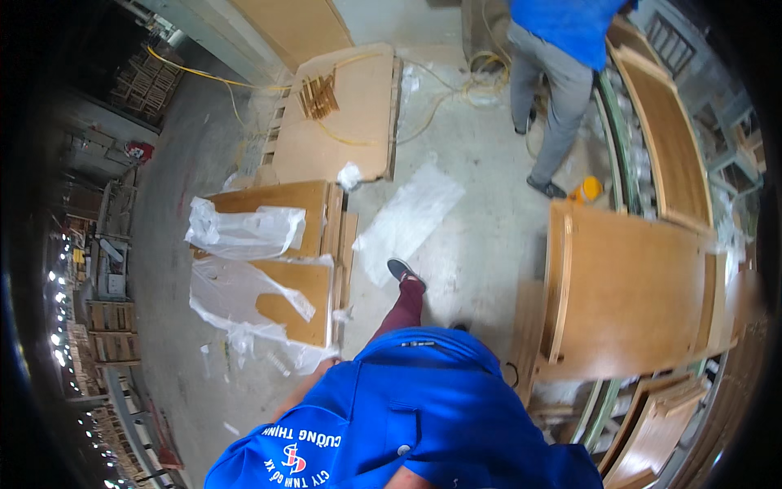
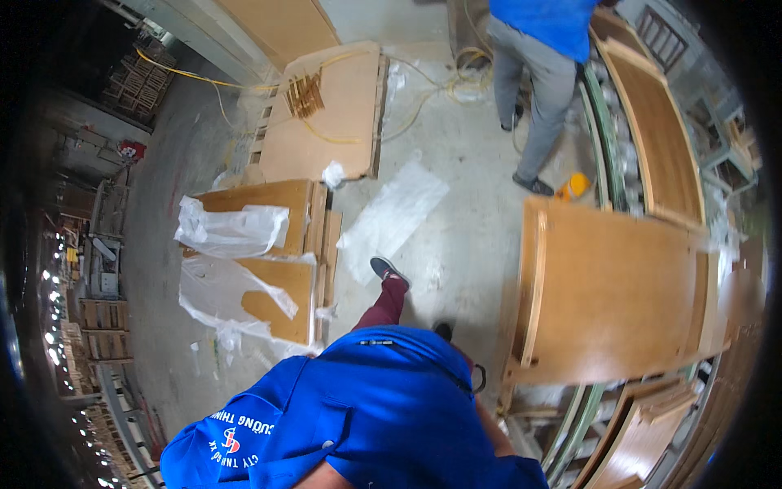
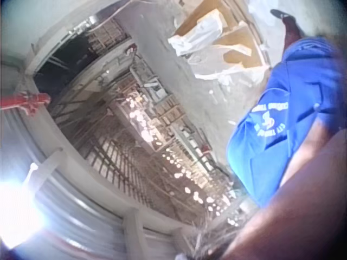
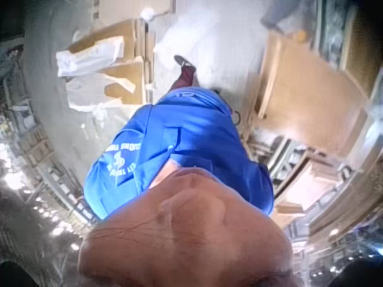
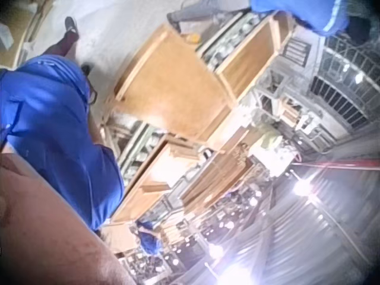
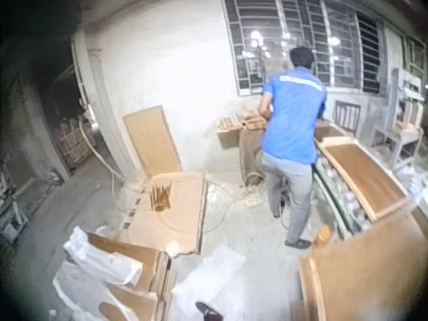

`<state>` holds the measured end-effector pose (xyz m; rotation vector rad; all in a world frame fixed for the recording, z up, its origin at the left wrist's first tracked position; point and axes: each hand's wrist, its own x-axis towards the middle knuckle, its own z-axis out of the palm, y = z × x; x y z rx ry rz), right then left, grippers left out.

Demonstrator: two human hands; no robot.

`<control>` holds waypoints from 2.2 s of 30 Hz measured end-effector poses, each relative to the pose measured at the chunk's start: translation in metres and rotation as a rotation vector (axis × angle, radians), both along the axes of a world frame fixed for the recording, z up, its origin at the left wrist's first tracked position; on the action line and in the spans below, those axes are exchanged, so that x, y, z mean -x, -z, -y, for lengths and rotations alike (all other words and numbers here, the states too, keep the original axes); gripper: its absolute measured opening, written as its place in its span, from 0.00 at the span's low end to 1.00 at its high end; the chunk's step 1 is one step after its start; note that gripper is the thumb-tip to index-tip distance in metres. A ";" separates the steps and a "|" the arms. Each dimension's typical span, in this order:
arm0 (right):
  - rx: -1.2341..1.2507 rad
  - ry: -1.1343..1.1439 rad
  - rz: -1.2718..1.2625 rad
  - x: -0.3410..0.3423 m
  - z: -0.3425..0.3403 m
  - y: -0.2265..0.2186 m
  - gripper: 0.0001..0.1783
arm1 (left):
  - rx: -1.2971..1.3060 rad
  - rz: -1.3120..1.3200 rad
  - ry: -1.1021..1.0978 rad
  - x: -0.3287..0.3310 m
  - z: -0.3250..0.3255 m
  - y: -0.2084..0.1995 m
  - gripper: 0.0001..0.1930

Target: The person wipes the surface of a large wooden board with a white cloth, moving from one end to the other. They then walk to a conveyor line and wipe several smaller wooden furniture components, including drawer fronts and side panels, before returning to the large board to continue wiping.

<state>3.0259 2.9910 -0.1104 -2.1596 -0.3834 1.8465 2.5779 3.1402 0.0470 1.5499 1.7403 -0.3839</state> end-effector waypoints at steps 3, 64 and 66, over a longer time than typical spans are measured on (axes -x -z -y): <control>-0.059 -0.062 0.044 0.001 -0.081 -0.002 0.14 | 0.085 0.027 -0.112 0.027 -0.034 0.015 0.20; -0.054 -0.734 0.065 0.524 -1.588 0.252 0.17 | -0.292 0.892 -1.732 0.186 -1.276 0.344 0.08; -0.035 -0.638 0.090 0.519 -1.610 0.286 0.18 | -0.329 0.984 -1.819 0.175 -1.288 0.337 0.07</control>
